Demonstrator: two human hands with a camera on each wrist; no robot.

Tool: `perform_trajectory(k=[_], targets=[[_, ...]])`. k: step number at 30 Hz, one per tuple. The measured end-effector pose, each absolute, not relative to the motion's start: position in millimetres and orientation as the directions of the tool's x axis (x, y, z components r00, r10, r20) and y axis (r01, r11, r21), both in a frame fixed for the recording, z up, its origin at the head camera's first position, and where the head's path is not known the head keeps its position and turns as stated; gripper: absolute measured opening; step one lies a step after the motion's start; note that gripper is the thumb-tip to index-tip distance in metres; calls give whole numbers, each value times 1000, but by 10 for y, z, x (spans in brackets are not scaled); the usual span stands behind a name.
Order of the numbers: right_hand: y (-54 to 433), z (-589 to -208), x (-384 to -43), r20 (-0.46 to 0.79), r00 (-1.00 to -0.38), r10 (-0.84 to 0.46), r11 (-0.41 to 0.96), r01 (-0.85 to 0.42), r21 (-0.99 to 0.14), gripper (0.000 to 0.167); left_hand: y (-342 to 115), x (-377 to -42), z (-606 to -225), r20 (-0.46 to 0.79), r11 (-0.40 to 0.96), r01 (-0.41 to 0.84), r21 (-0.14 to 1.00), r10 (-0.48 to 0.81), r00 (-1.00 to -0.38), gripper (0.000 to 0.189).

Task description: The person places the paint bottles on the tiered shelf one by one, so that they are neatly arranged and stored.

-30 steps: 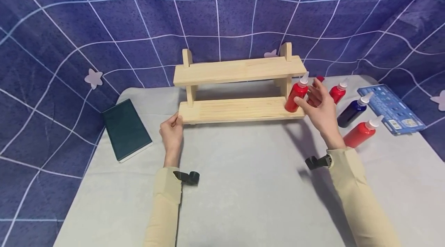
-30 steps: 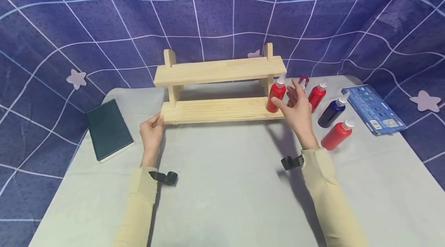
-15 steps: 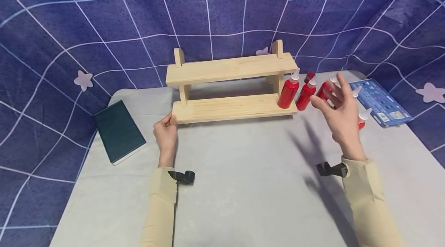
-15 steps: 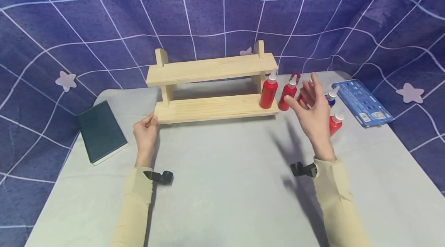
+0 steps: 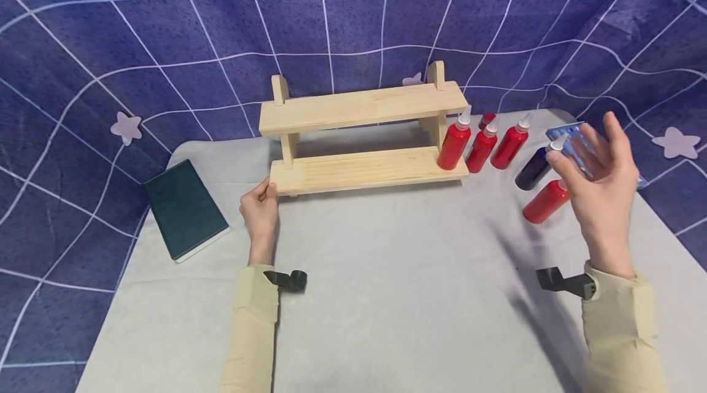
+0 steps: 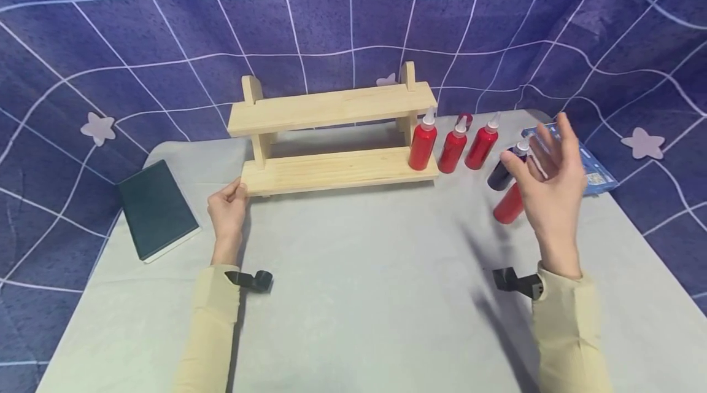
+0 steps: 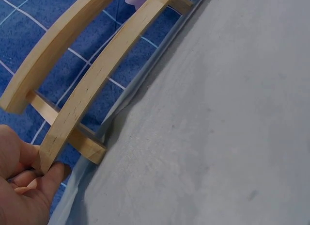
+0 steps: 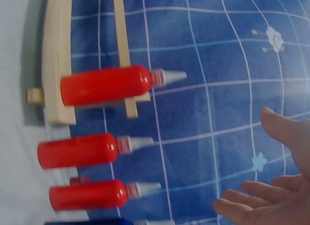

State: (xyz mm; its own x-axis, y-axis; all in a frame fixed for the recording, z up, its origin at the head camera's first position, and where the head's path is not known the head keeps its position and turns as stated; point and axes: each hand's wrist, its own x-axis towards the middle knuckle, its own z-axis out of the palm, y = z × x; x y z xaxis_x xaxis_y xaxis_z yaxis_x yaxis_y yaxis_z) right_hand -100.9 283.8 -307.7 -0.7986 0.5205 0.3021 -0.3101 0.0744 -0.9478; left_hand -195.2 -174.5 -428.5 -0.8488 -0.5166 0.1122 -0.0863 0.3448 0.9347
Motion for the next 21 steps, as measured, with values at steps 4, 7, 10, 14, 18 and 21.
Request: perform_trajectory(k=[4,7,10,14,18,21], targets=[[2940,-3082,-934,313,-759,571,219,-227,-949,84,-1747,-1952,-4287,105,339,-91,936,-518,-849,30],[2996,-3111,-890,306,-746,591,342,-112,-933,85,-1747,-1955,-4286,104,337,-89,937,-514,-851,31],[3041,-3164,-874,280,-749,601,375,-45,-926,85,-1749,-1953,-4277,104,333,-86,939,-514,-851,31],[3108,-3278,-879,201,-756,623,296,-10,-955,86,-1749,-1956,-4274,98,330,-90,940,-512,-853,31],[3166,-3434,-909,111,-763,636,182,8,-983,87,-1758,-1961,-4281,90,326,-97,940,-512,-854,31],[3193,-3550,-933,57,-767,640,107,16,-994,87,-1761,-1955,-4278,86,323,-100,941,-514,-854,31]])
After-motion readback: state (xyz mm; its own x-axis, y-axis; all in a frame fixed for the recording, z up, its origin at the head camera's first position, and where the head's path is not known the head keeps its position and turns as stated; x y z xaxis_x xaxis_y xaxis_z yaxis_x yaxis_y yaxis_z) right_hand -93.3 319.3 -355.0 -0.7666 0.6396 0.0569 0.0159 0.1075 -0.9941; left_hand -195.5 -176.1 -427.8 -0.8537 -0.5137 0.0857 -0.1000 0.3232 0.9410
